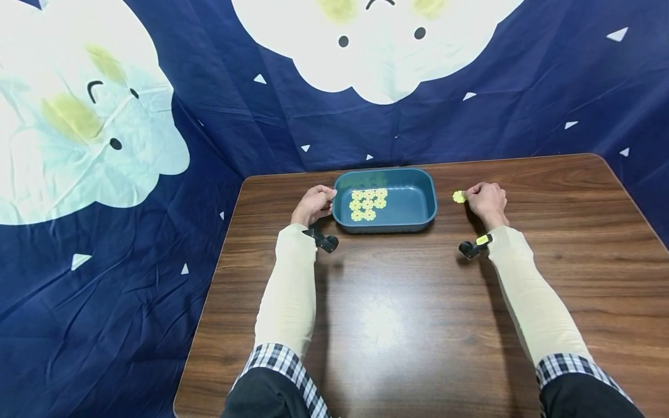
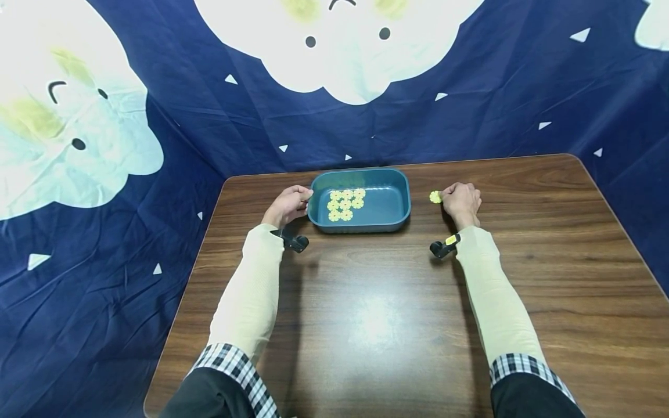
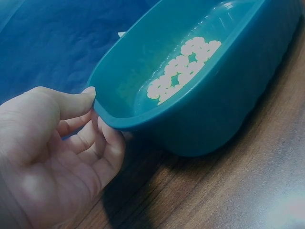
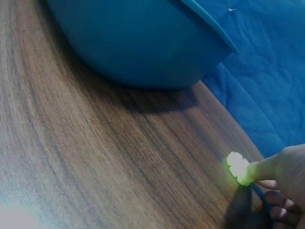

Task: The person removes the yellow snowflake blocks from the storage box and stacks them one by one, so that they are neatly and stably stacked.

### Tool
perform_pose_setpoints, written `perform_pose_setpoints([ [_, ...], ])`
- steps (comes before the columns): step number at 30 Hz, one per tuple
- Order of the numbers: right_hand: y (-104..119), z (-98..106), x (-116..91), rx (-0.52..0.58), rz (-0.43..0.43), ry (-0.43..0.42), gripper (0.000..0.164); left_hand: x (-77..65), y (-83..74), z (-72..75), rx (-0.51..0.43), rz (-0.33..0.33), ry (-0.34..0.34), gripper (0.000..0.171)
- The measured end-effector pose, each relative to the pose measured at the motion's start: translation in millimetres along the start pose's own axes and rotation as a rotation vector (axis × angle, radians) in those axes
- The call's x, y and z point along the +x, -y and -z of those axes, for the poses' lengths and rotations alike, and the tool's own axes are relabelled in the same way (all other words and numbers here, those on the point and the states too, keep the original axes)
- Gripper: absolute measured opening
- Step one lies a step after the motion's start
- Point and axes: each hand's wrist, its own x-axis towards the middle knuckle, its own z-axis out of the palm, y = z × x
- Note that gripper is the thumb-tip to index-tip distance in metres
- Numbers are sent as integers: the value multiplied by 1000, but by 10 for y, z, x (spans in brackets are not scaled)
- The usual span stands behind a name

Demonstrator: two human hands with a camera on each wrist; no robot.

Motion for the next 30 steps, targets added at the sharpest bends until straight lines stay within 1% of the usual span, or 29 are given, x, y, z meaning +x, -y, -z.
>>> perform_pose_setpoints([
  [11,-30,-4,10,4,-1,-8,34,-16,-4,-1,13,-4,7,10],
  [16,-17,23,6,6,3,-28,35,-28,-12,-6,10,-6,5,10],
  [24,80,74,-13,45,27,-77,33,-17,-9,-3,1,-3,0,10],
  [30,173,89,-39,77,79,-120,31,-21,-10,-2,6,-6,-1,10],
])
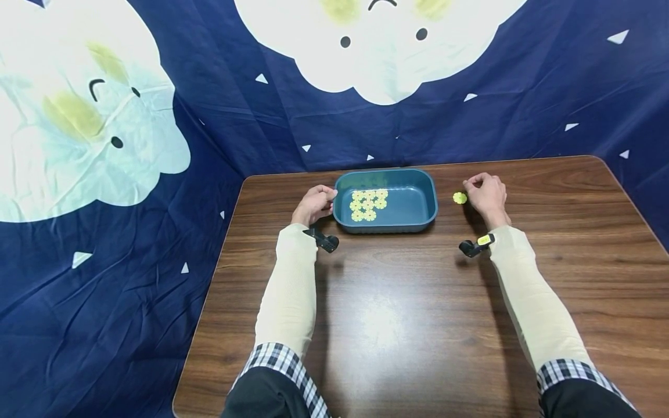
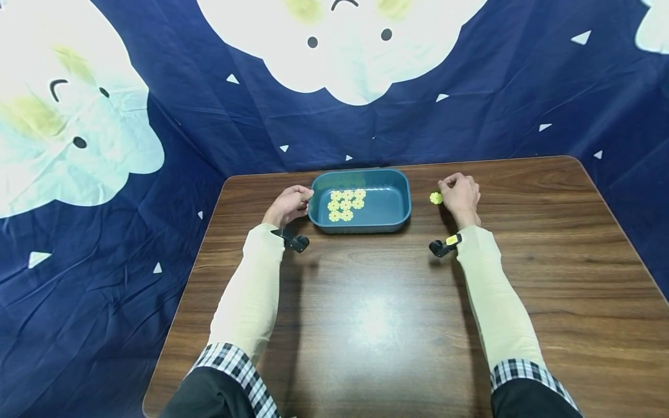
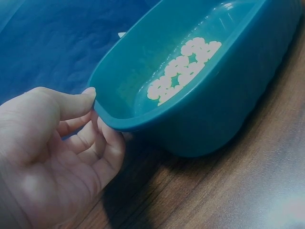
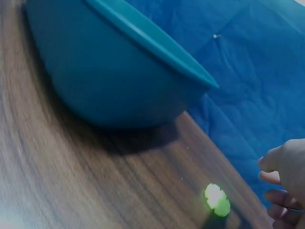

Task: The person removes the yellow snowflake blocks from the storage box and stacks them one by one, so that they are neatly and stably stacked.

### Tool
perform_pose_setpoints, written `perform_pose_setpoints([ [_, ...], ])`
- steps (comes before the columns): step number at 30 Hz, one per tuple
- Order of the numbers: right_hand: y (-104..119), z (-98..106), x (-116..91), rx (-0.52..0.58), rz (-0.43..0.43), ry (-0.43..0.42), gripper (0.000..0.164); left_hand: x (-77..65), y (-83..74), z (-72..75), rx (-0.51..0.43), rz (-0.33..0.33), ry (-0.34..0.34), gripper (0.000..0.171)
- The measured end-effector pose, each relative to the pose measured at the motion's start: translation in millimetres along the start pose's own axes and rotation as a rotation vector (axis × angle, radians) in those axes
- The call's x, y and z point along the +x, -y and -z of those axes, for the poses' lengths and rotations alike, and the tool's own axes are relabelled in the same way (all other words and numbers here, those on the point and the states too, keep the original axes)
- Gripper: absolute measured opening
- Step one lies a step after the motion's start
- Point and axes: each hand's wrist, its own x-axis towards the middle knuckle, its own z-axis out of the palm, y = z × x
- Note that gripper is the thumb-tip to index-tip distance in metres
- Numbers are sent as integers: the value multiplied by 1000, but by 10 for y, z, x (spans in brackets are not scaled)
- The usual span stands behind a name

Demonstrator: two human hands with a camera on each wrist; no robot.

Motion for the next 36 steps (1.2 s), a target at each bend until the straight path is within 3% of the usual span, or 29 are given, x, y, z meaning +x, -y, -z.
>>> perform_pose_setpoints([
  [18,366,-70,-18,137,181,-85,28,19,-3,-12,-17,6,7,8],
  [36,709,-268,-168,218,305,-27,28,71,47,8,-3,-6,0,9],
])
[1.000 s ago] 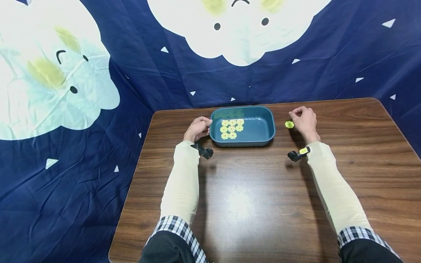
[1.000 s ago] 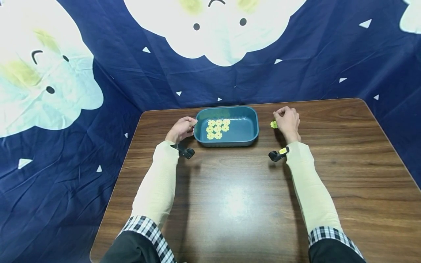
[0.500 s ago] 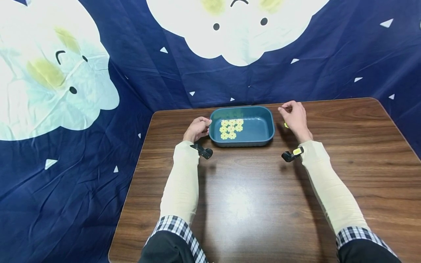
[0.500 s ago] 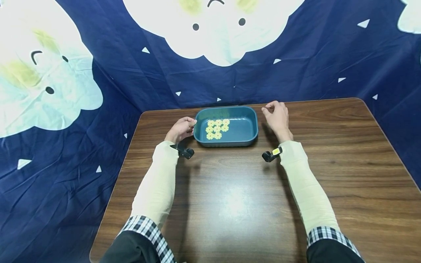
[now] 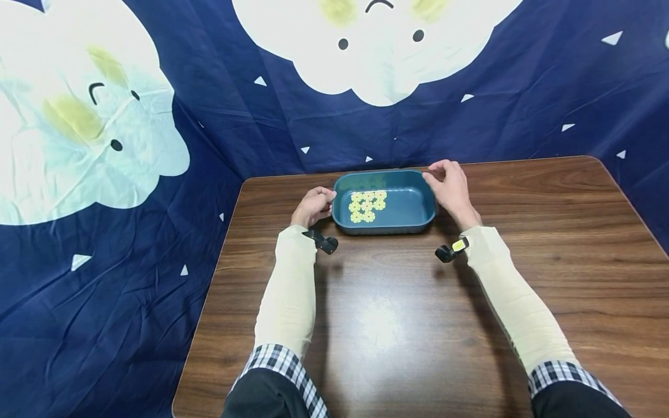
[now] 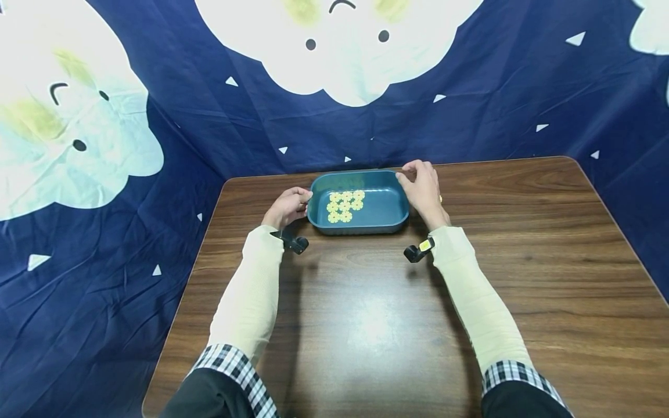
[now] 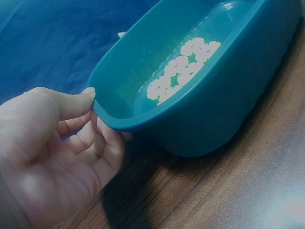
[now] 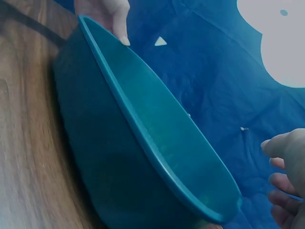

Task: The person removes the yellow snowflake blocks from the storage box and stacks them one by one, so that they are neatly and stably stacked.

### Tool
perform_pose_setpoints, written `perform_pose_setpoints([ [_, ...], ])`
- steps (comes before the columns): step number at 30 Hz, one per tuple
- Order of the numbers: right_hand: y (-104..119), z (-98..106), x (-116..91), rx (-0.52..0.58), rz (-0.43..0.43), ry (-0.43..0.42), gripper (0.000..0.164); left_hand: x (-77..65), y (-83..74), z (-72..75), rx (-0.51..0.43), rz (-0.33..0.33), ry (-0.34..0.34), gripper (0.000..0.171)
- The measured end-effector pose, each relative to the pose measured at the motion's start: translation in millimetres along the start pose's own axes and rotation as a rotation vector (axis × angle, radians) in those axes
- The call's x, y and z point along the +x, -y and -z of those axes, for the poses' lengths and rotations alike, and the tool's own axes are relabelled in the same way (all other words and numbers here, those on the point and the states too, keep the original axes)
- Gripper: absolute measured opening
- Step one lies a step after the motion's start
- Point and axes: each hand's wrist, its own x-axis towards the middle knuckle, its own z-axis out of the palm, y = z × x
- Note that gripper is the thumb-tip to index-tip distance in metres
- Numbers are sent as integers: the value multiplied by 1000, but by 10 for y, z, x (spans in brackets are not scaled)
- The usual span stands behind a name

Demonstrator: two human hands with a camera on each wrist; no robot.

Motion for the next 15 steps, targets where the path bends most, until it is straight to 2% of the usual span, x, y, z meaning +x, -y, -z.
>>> perform_pose_setpoints([
  [15,146,-338,-94,52,66,117,32,-21,-29,10,23,0,11,9],
])
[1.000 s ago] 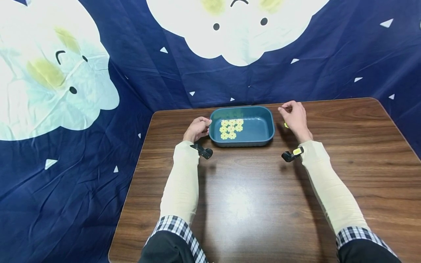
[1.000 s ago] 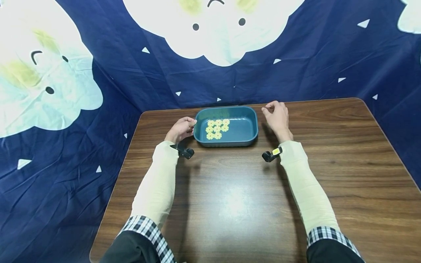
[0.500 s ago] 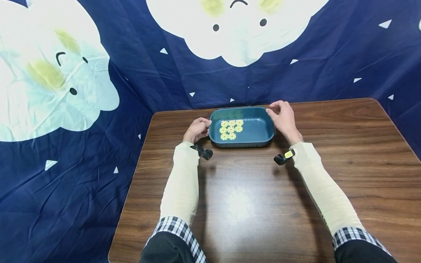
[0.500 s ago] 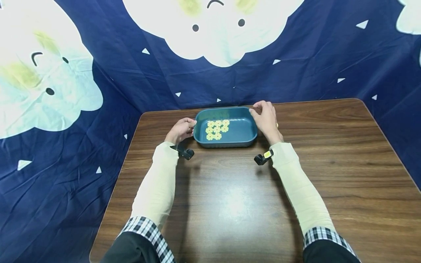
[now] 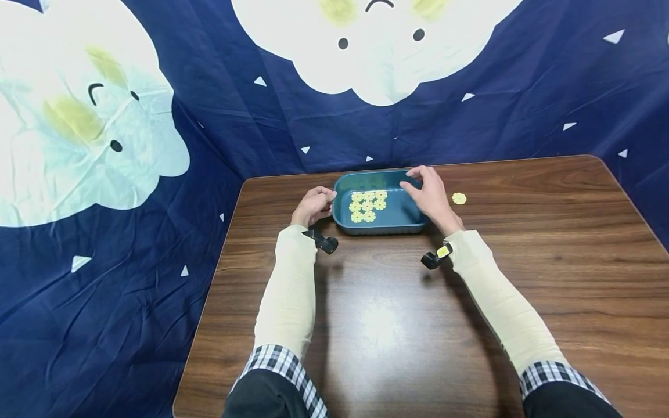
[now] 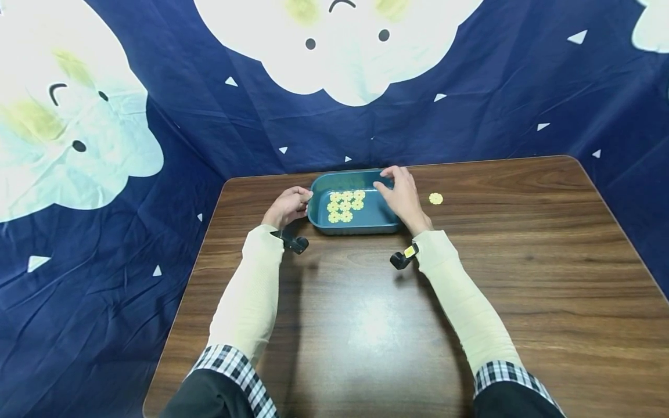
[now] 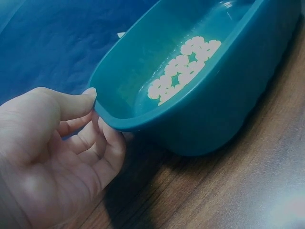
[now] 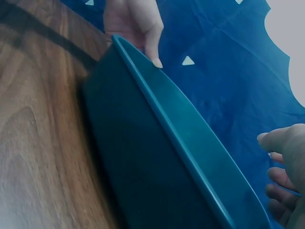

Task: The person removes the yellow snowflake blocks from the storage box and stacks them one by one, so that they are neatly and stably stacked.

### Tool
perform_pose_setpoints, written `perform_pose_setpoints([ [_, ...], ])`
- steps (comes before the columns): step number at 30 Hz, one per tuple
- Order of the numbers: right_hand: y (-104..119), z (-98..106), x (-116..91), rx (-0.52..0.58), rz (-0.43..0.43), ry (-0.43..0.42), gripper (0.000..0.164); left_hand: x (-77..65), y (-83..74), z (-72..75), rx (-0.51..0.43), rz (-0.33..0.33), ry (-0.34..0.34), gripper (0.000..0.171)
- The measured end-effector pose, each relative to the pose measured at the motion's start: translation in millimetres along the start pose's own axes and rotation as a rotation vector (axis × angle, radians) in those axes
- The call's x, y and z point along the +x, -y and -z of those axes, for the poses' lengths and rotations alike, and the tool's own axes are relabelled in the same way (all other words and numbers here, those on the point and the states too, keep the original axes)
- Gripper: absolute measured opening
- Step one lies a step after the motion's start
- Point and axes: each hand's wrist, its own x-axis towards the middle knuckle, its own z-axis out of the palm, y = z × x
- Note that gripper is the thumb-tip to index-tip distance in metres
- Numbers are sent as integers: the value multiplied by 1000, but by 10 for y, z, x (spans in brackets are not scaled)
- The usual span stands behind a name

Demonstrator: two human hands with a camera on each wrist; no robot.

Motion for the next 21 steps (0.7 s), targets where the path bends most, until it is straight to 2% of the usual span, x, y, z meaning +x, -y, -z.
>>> perform_pose_setpoints([
  [7,35,-150,-10,3,-15,79,34,-18,-7,-4,-10,6,4,9],
  [21,42,-292,23,-85,-123,349,41,-26,-7,-21,-21,-8,-9,9],
])
